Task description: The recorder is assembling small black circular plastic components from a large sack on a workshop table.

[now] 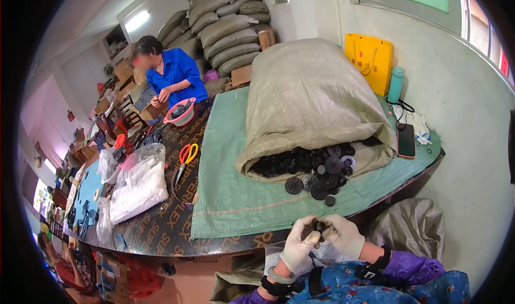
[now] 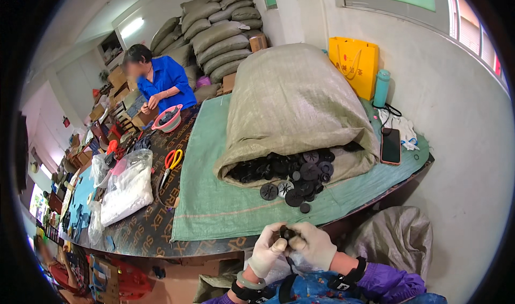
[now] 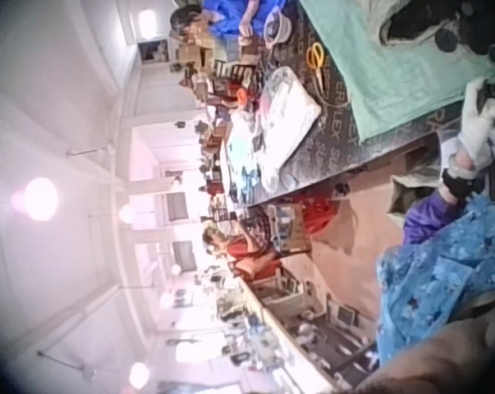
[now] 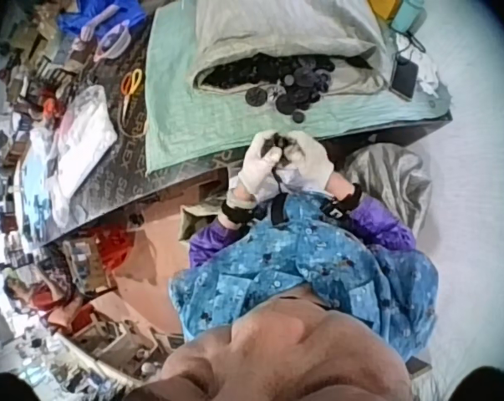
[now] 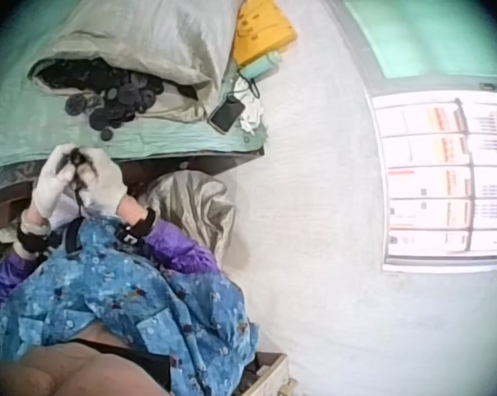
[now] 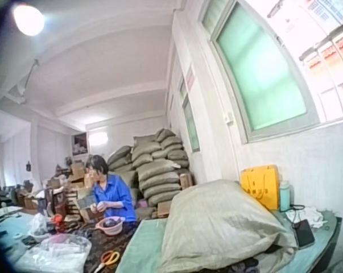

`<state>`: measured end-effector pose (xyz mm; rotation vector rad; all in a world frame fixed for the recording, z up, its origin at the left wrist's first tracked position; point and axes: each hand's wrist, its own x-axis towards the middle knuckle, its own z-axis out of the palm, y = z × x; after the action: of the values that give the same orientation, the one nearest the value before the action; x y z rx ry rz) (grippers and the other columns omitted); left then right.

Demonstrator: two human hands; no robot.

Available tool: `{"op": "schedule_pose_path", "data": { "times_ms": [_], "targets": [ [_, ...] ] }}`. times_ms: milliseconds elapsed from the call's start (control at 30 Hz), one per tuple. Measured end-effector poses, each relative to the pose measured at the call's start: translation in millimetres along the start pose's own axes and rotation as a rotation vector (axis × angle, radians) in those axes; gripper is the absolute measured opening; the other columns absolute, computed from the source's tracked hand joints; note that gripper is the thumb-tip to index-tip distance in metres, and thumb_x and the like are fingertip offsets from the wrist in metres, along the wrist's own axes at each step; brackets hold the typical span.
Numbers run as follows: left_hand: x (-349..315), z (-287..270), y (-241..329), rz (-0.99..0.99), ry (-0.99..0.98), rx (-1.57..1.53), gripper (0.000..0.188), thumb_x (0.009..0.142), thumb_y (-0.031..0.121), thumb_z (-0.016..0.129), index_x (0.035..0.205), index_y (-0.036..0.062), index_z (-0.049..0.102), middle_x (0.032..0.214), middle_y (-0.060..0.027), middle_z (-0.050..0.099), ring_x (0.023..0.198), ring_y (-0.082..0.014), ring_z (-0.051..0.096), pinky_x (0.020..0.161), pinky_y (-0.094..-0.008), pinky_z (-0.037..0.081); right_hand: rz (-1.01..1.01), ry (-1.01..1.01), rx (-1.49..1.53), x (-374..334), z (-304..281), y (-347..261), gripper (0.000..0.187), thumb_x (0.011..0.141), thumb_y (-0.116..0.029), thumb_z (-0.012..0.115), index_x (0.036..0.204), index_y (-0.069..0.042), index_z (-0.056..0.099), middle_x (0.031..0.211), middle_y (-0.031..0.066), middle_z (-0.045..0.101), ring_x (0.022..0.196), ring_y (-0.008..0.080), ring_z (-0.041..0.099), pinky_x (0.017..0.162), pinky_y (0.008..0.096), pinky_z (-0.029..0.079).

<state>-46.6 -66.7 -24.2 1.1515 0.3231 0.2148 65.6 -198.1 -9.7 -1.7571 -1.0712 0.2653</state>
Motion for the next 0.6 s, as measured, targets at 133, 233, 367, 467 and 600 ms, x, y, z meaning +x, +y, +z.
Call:
{"op": "schedule_pose_path", "data": {
  "times_ms": [133,233,367,467,600],
  "targets": [
    [11.2,7.0,-4.2,0.709,0.145,0.913,0.059,0.084,0.035,0.07,0.128,0.0042,0.044,0.095,-0.0046,0.057,0.074,-0.0101,0.055,0.065,-0.0242,0.047,0.372,-0.266,0.227,4.3,-8.2,13.3,0.045,0.094,-0.046,0.047,0.114,-0.006,0.053,0.092,0.0147,0.061,0.082,0.0322,0.062,0.069,0.0374,0.049],
    [6.9,5.7,-3.1,0.145,-0.042,0.094,0.055,0.085,0.032,0.069,0.126,0.0027,0.046,0.102,-0.0057,0.057,0.083,-0.0123,0.056,0.07,-0.0262,0.048,-0.06,0.039,-0.011,3.4,1.8,6.9,0.04,0.095,-0.042,0.048,0.104,-0.004,0.059,0.081,0.0144,0.061,0.072,0.0288,0.062,0.066,0.0357,0.049],
    [9.9,15.4,-4.4,0.418,0.056,0.788,0.059,0.081,0.03,0.073,0.124,0.0006,0.045,0.106,-0.0106,0.055,0.086,-0.0185,0.057,0.072,-0.0318,0.05,0.347,-0.139,0.142,12.0,-8.3,10.0,0.03,0.095,-0.033,0.05,0.1,-0.005,0.06,0.082,0.0143,0.062,0.071,0.0308,0.062,0.064,0.0384,0.049],
    [17.2,16.0,1.6,0.552,0.133,0.933,0.046,0.08,0.02,0.068,0.116,-0.0003,0.048,0.105,-0.014,0.054,0.086,-0.0249,0.055,0.075,-0.0329,0.049,0.388,-0.188,0.043,23.0,-23.9,17.5,0.023,0.09,-0.027,0.055,0.103,-0.009,0.06,0.092,0.0126,0.063,0.083,0.0345,0.061,0.069,0.0408,0.05],
    [50.9,7.2,6.0,0.646,0.351,0.975,0.026,0.079,0.003,0.056,0.105,0.0009,0.05,0.096,-0.0161,0.051,0.082,-0.0321,0.054,0.073,-0.0366,0.046,-0.039,0.016,-0.408,38.2,-22.2,29.9,0.022,0.085,-0.025,0.06,0.101,-0.011,0.059,0.096,0.01,0.061,0.088,0.0332,0.06,0.072,0.0418,0.049]
  ]
}}
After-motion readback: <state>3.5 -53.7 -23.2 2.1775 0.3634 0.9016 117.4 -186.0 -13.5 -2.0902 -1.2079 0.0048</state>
